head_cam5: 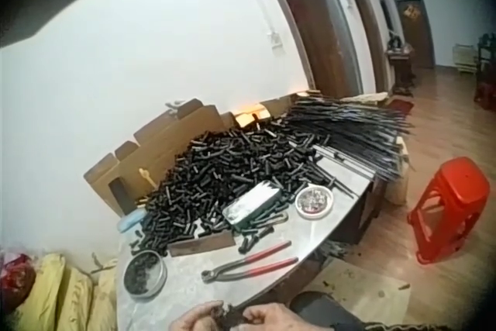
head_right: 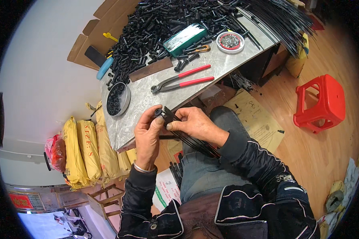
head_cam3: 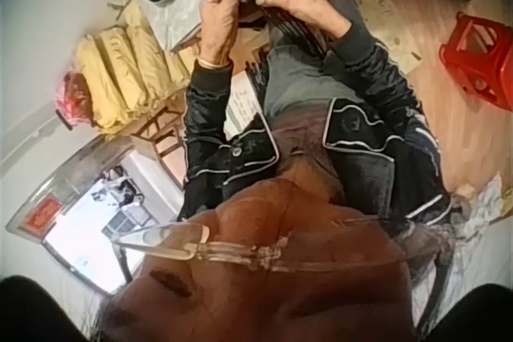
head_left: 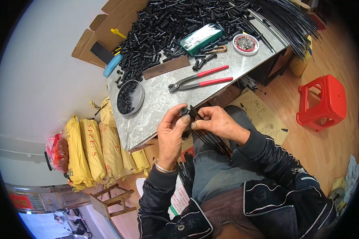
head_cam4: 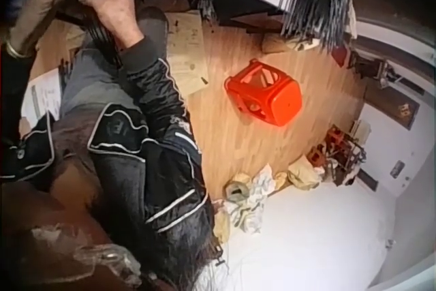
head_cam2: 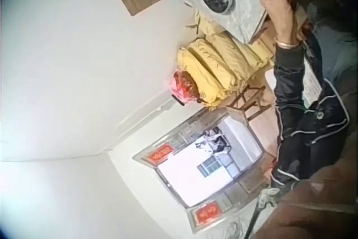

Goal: Processing and bundling black electrical cables using pliers and wire ties at a workbench.

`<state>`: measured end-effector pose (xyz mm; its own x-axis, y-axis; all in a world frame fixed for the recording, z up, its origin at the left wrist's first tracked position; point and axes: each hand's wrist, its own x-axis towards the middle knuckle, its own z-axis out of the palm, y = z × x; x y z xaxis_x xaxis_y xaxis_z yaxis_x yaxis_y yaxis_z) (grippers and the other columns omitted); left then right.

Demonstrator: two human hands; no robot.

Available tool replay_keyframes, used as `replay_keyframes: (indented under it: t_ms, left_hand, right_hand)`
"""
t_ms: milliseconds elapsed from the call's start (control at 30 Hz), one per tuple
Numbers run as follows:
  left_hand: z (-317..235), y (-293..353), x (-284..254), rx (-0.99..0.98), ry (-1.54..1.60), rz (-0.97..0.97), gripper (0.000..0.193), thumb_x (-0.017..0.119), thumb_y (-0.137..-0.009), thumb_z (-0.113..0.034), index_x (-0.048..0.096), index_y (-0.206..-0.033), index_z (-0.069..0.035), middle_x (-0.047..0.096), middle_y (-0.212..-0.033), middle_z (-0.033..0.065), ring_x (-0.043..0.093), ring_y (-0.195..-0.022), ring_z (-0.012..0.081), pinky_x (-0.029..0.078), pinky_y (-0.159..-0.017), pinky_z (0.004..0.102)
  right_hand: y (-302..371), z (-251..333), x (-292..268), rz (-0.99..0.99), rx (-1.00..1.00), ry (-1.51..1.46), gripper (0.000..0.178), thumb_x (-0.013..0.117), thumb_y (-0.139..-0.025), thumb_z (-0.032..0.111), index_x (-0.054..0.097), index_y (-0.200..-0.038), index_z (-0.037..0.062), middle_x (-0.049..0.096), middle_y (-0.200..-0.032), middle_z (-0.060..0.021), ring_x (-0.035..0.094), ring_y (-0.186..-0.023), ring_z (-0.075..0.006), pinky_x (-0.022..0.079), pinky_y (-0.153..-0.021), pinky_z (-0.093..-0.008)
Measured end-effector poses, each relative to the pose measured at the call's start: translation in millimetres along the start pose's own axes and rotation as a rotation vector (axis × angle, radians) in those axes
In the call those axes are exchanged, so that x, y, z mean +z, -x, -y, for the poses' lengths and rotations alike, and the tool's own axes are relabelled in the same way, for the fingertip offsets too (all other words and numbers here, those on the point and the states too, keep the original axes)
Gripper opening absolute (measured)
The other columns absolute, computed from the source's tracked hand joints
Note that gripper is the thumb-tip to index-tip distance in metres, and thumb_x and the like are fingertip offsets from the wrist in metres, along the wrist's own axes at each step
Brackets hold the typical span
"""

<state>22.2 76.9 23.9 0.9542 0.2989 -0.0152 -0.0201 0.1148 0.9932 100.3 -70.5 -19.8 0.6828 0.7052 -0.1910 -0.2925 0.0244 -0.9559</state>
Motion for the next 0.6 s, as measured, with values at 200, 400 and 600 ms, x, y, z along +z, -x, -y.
replay_keyframes:
  t_ms: [200, 400, 600]
  left_hand:
    - [-3, 5, 1, -0.010, 0.079, 0.013, 0.030, 0.066, -0.091, -0.013, 0.061, -0.119, -0.002, 0.062, -0.096, 0.0006, 0.058, -0.084, 0.0070, 0.050, -0.075, 0.0203]
    - [-6, 8, 3, 0.039, 0.090, 0.007, 0.030, 0.067, -0.090, -0.012, 0.061, -0.118, -0.002, 0.062, -0.096, 0.0004, 0.058, -0.083, 0.0065, 0.050, -0.073, 0.0195]
    - [3, 10, 8, 0.076, 0.120, -0.018, 0.031, 0.069, -0.088, -0.012, 0.063, -0.117, -0.002, 0.061, -0.093, -0.0004, 0.055, -0.076, 0.0051, 0.046, -0.067, 0.0183]
  right_hand:
    - [7, 0, -4, 0.053, -0.127, -0.123, 0.022, 0.063, -0.093, 0.021, 0.063, -0.088, -0.0007, 0.057, -0.074, 0.0032, 0.049, -0.067, -0.0043, 0.042, -0.060, -0.0218]
    - [22, 12, 8, -0.091, -0.237, 0.158, 0.022, 0.063, -0.090, 0.017, 0.064, -0.084, -0.0039, 0.056, -0.065, -0.0028, 0.047, -0.063, -0.0060, 0.041, -0.057, -0.0257]
    - [15, 6, 1, -0.134, -0.290, 0.196, 0.025, 0.064, -0.088, 0.021, 0.064, -0.082, -0.0037, 0.056, -0.062, -0.0075, 0.048, -0.061, -0.0085, 0.042, -0.055, -0.0301]
